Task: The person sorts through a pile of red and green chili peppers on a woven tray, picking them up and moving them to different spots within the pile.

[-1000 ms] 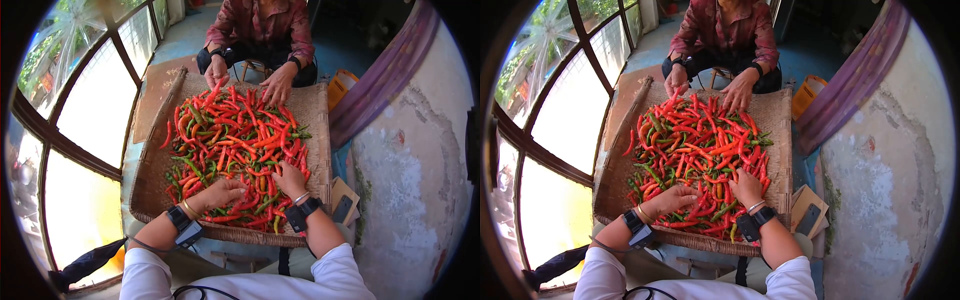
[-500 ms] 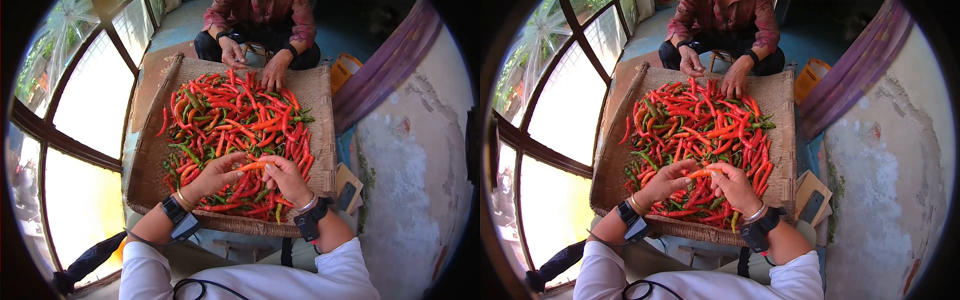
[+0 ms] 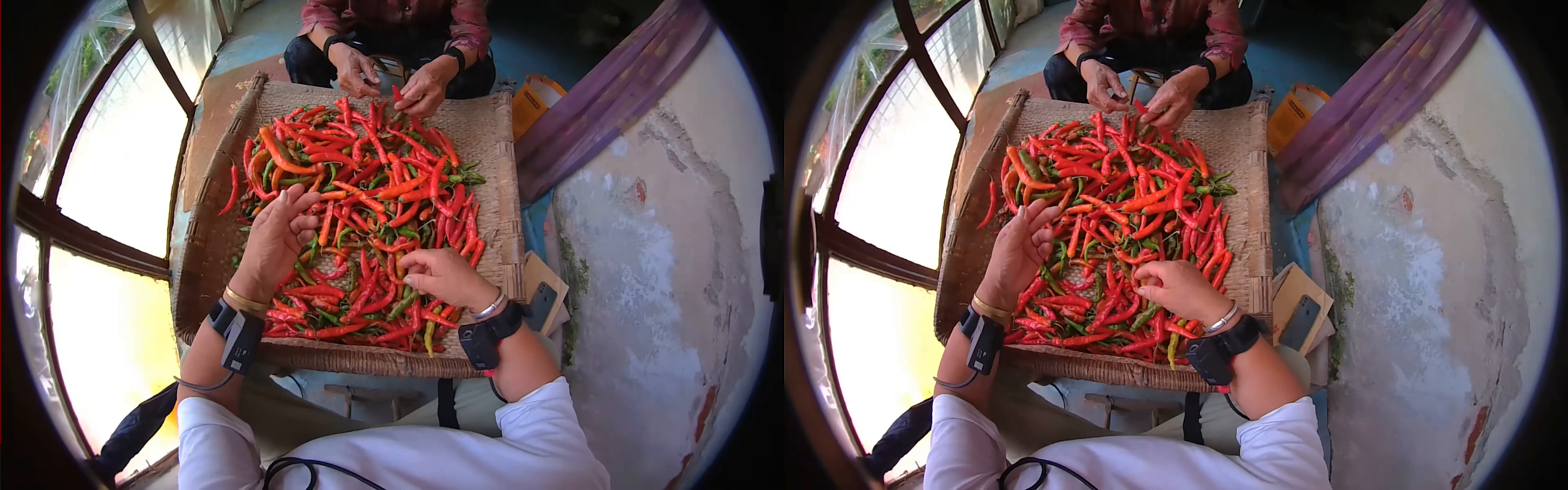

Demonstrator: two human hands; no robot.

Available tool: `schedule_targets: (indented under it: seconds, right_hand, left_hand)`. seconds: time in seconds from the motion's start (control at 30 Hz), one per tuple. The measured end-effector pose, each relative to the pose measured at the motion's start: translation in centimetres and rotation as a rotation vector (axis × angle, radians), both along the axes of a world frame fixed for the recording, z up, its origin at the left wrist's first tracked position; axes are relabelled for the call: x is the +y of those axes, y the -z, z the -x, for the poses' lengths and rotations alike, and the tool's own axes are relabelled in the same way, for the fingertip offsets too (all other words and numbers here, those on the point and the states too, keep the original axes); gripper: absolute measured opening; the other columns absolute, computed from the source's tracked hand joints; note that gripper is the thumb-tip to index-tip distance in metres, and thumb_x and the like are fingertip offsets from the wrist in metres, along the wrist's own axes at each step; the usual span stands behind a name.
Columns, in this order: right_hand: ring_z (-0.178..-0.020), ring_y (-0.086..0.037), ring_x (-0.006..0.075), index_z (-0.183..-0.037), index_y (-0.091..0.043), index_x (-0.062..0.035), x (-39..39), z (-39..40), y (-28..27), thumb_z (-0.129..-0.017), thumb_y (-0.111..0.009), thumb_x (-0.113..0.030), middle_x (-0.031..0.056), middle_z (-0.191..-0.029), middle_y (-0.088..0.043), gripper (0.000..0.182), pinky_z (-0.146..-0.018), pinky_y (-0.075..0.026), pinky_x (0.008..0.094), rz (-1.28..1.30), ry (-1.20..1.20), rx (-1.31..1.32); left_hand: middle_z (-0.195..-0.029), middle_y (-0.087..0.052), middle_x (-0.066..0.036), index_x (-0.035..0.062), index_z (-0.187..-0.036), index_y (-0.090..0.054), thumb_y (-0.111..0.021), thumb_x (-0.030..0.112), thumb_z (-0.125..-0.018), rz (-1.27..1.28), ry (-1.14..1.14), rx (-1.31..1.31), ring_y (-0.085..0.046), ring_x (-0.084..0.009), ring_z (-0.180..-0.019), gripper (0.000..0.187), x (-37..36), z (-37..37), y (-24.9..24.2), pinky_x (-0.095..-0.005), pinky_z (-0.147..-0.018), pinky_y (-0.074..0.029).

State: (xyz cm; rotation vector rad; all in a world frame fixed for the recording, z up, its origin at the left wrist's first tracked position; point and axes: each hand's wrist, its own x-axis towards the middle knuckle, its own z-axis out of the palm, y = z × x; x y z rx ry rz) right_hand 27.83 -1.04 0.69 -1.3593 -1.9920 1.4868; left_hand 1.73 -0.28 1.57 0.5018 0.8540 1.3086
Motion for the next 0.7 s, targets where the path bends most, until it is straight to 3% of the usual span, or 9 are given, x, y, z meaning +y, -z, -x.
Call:
schedule_targets:
  seconds: [0.07, 0.1, 0.13, 0.2, 0.23, 0.43, 0.53, 0.63, 0.7]
  right_hand:
    - [-0.078, -0.059, 0.0221, -0.102, -0.055, -0.0007, -0.5, 0.1, 1.7, -0.075, -0.058, -0.016, 0.0109, -0.086, -0.06, 0.03, -0.067, -0.046, 0.0324, -0.27, -0.321, -0.206]
    - [-0.09, -0.055, 0.0295, -0.102, -0.055, -0.002, -0.7, 0.4, 2.5, -0.07, -0.061, -0.019, 0.0141, -0.094, -0.059, 0.037, -0.075, -0.044, 0.0369, -0.342, -0.409, -0.21]
    - [-0.089, -0.056, 0.0295, -0.102, -0.055, -0.0028, -1.2, 0.5, 2.9, -0.07, -0.061, -0.018, 0.0134, -0.095, -0.058, 0.037, -0.075, -0.044, 0.0376, -0.356, -0.462, -0.312]
    - [-0.085, -0.056, 0.0287, -0.098, -0.055, -0.0037, -2.1, 1.2, 2.7, -0.068, -0.061, -0.016, 0.0118, -0.088, -0.058, 0.033, -0.072, -0.045, 0.0387, -0.345, -0.491, -0.47]
    - [-0.085, -0.056, 0.0287, -0.098, -0.055, -0.0037, -2.4, 1.9, 3.0, -0.068, -0.061, -0.016, 0.0118, -0.088, -0.058, 0.033, -0.072, -0.045, 0.0387, -0.344, -0.496, -0.452]
    - [-0.076, -0.057, 0.0286, -0.083, -0.056, -0.0041, -3.2, 2.1, 2.9, -0.064, -0.06, -0.011, 0.0104, -0.078, -0.055, 0.021, -0.062, -0.046, 0.0397, -0.514, -0.53, -0.581]
    - [-0.066, -0.059, 0.0225, -0.081, -0.056, -0.0033, -2.4, 1.7, 0.7, -0.068, -0.06, -0.008, 0.0077, -0.074, -0.055, 0.015, -0.057, -0.047, 0.0354, -0.556, -0.481, -0.349]
    - [-0.053, -0.048, 0.0038, -0.09, -0.053, -0.0008, -2.2, 2.0, -1.9, -0.081, -0.054, -0.008, -0.001, -0.072, -0.053, 0.011, -0.051, -0.043, 0.0191, 0.291, 0.057, 0.3]
    - [-0.057, -0.051, 0.0048, -0.092, -0.051, -0.0021, -2.0, 1.9, -1.3, -0.082, -0.053, -0.009, 0.0002, -0.076, -0.055, 0.012, -0.053, -0.044, 0.0178, 0.4, 0.145, 0.529]
  left_hand:
    - [-0.1, -0.056, -0.005, 0.0034, -0.121, -0.037, -0.045, 0.025, -0.09, 0.042, 0.116, 0.1, -0.057, -0.0091, -0.07, 0.039, -0.5, -0.3, 1.0, -0.0193, -0.058, -0.046]
    - [-0.096, -0.058, -0.004, 0.0031, -0.117, -0.042, -0.047, 0.023, -0.089, 0.084, 0.165, 0.137, -0.057, -0.0084, -0.069, 0.035, -0.7, -0.8, 1.7, -0.0195, -0.059, -0.046]
    - [-0.096, -0.058, -0.004, 0.0031, -0.117, -0.042, -0.047, 0.023, -0.089, 0.09, 0.175, 0.132, -0.057, -0.0084, -0.069, 0.035, -0.8, -1.4, 2.4, -0.0195, -0.059, -0.046]
    - [-0.09, -0.059, -0.003, 0.0039, -0.112, -0.048, -0.048, 0.021, -0.088, 0.119, 0.432, 0.223, -0.056, -0.0078, -0.068, 0.029, -1.7, -1.4, 2.7, -0.0199, -0.06, -0.045]
    - [-0.085, -0.06, -0.002, 0.0042, -0.106, -0.053, -0.049, 0.02, -0.088, 0.127, 0.449, 0.24, -0.056, -0.0069, -0.069, 0.024, -2.0, -1.8, 2.4, -0.0199, -0.061, -0.045]
    - [-0.087, -0.059, -0.001, 0.0044, -0.108, -0.052, -0.049, 0.016, -0.088, 0.081, 0.579, 0.442, -0.055, -0.0065, -0.072, 0.023, -2.4, -2.5, 3.2, -0.0202, -0.064, -0.045]
    - [-0.089, -0.059, -0.002, 0.0026, -0.111, -0.05, -0.048, 0.012, -0.088, -0.026, 0.632, 0.472, -0.055, -0.007, -0.074, 0.025, -2.7, -2.9, 3.4, -0.022, -0.067, -0.046]
    - [-0.092, -0.059, -0.003, 0.0013, -0.114, -0.048, -0.047, 0.01, -0.087, -0.181, 0.724, 0.461, -0.055, -0.0076, -0.076, 0.028, -3.3, -3.4, 2.9, -0.0232, -0.07, -0.047]
    - [-0.09, -0.058, -0.001, 0.0024, -0.114, -0.048, -0.049, 0.012, -0.087, -0.156, 0.811, 0.385, -0.053, -0.0064, -0.073, 0.028, -4.0, -3.8, 2.3, -0.0218, -0.067, -0.046]
